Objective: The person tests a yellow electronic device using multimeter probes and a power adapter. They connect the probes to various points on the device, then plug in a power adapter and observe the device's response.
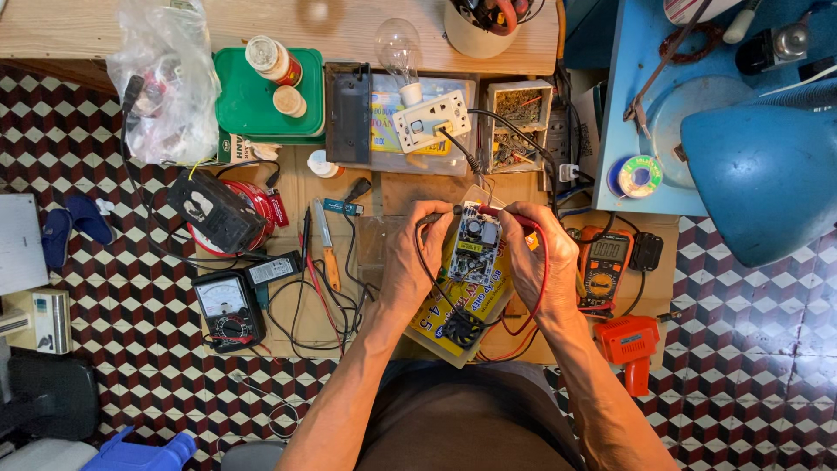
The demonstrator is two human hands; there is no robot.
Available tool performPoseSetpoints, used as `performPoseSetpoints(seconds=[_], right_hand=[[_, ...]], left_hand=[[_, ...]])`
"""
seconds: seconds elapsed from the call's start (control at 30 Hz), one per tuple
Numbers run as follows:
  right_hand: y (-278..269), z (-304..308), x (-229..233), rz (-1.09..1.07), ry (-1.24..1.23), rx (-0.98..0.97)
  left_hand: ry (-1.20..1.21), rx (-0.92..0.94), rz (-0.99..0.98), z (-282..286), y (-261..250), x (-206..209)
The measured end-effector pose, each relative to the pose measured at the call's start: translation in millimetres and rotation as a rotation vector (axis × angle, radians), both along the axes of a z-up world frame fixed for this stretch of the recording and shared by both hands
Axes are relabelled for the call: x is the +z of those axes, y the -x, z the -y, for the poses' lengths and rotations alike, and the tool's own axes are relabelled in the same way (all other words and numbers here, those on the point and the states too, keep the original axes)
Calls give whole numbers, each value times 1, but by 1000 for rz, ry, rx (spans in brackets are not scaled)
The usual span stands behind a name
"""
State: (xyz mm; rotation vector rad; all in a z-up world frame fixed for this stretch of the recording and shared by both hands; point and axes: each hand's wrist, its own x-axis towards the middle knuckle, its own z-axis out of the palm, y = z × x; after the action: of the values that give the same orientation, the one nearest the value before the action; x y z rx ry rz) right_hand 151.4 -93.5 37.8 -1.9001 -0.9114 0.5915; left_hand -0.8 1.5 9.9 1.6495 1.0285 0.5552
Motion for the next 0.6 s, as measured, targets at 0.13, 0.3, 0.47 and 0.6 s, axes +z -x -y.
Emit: performPoseSetpoints(seconds=[0.13,0.3,0.47,0.6], right_hand=[[-1,0,-1,31,-20,24],[1,0,2,43,-10,8],[2,-4,1,84,21,-35],[0,-2,-2,79,-23,-17]], left_hand=[[3,9,9,1,-1,-3],[15,8,26,2,0,-2],[48,19,-10,-1,-1,2],[38,9,-67,-2,-1,3]])
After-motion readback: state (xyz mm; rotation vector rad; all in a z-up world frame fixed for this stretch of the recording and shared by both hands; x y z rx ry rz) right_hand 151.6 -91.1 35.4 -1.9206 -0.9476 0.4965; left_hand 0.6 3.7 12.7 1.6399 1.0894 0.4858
